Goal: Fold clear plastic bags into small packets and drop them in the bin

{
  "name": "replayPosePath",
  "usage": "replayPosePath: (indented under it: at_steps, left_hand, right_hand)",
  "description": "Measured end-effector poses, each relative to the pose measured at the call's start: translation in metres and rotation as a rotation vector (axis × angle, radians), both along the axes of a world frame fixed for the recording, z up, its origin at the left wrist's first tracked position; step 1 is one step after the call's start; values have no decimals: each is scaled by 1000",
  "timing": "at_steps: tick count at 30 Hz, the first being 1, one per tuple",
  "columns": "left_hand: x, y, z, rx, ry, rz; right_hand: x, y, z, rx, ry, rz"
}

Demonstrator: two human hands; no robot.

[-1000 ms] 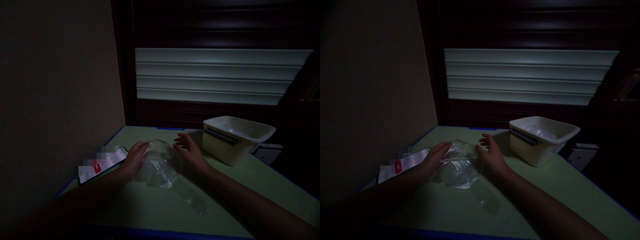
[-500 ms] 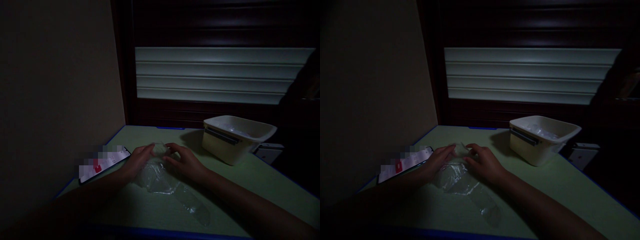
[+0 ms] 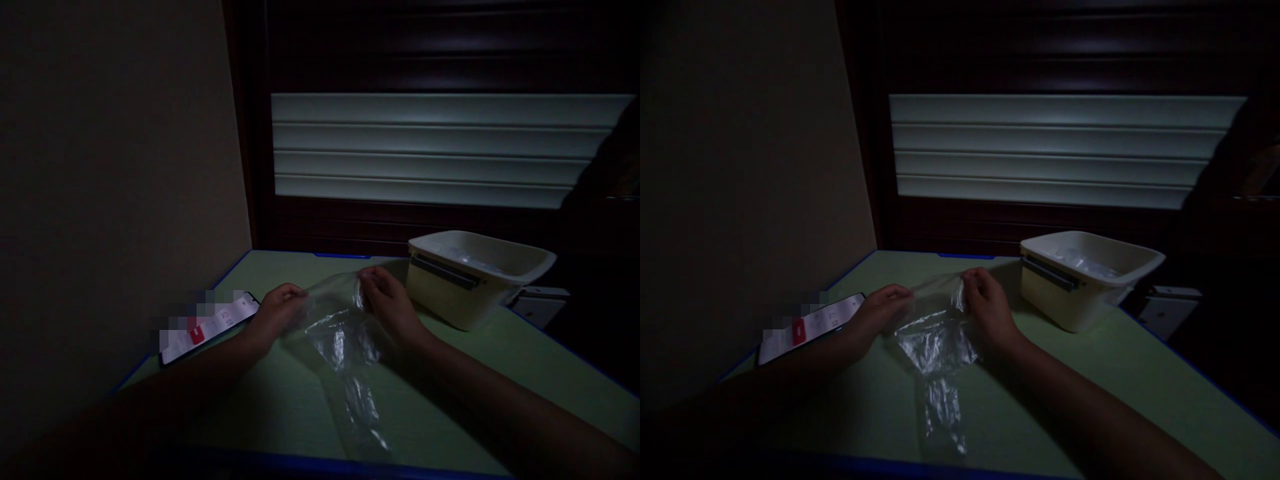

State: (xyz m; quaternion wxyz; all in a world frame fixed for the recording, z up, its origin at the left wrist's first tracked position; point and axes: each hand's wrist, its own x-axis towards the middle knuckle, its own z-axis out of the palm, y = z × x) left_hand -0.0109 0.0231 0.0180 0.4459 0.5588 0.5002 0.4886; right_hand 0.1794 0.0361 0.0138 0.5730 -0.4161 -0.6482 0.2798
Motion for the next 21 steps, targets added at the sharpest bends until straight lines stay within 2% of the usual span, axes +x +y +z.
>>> replayPosePath:
  at_steps: [5, 9, 13, 21]
  left_hand:
    - [-2, 7, -2, -32, -193, 27]
    - [2, 3, 0, -114, -258, -77]
    - [6, -1, -2, -148, -220, -175]
    - [2, 6, -3, -23, -156, -8]
  right_hand:
    - [3, 5, 1, -38, 79, -59]
    - [0, 1, 4, -45, 67, -59]
    - [-2, -4, 7, -43, 40, -62]
    - [-4, -4, 6, -160, 16, 52]
